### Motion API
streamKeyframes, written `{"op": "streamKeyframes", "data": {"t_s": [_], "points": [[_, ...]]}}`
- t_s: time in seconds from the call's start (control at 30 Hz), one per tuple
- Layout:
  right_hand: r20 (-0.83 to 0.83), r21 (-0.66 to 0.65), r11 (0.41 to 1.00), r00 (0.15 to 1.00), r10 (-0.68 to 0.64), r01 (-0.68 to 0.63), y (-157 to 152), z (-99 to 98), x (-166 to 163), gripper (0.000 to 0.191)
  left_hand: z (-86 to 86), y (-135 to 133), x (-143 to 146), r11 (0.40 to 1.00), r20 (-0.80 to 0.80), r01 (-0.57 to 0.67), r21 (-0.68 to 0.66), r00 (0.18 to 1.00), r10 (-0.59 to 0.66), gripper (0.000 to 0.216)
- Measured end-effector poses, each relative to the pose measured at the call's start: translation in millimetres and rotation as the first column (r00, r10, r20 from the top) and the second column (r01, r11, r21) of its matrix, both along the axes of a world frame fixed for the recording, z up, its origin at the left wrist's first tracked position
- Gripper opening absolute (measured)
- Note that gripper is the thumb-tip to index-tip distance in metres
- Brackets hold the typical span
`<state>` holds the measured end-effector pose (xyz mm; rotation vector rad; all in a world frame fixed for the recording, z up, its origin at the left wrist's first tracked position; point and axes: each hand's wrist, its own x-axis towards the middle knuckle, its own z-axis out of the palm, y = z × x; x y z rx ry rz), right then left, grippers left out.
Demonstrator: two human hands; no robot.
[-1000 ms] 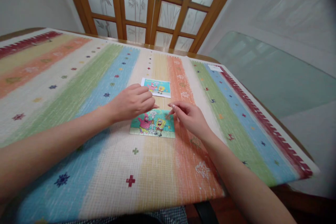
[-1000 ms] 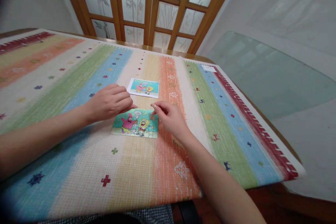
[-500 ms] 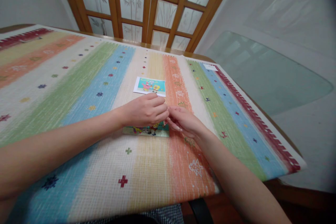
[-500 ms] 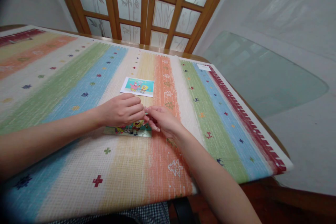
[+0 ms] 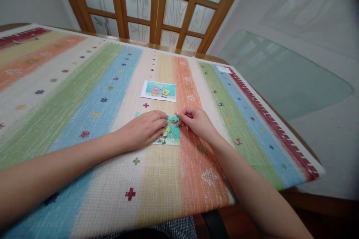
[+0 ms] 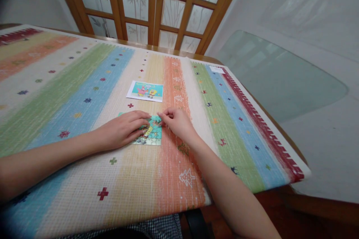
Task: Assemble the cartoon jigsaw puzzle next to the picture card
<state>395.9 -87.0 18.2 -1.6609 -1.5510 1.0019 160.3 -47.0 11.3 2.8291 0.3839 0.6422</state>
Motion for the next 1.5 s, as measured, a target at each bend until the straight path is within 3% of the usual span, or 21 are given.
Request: {"op": "streamKeyframes", "data": {"t_s": [0.13,0.3,0.63,0.87,1.07,1.2,1.5], "points": [[0.251,0.146,0.989,0.967,-0.038,0.001,0,-6.4,-2,0.035,-11.0,-3,0,0.999,-0.043,0.017,-0.051,0.999,-0.019,0.019],[0.452,0.191,0.979,0.891,-0.029,-0.065,-4,-11.4,-12,0.029,-13.9,-1,0,1.0,-0.095,0.004,-0.021,0.995,-0.006,0.019],[0.659,0.142,0.971,0.75,0.053,-0.193,-8,-0.9,-19,0.024,-16.4,-1,1,1.0,-0.103,0.006,0.015,0.995,-0.004,0.026],[0.607,0.109,0.983,0.793,0.053,-0.149,-8,-3.1,-17,0.015,-12.4,-2,1,0.998,-0.232,-0.001,0.07,0.973,0.017,0.04],[0.361,0.077,0.978,0.919,0.156,-0.196,-3,-0.9,2,0.007,-10.8,-2,2,0.997,-0.281,-0.021,0.075,0.959,0.041,0.04],[0.309,0.008,0.976,0.929,0.204,-0.217,-1,3.2,6,0.005,-10.7,-2,2,0.996,-0.289,-0.024,0.084,0.956,0.048,0.04],[0.221,-0.055,0.989,0.964,0.147,-0.138,3,-6.3,10,0.013,-12.7,-2,3,0.997,-0.255,-0.028,0.075,0.966,0.046,0.039]]}}
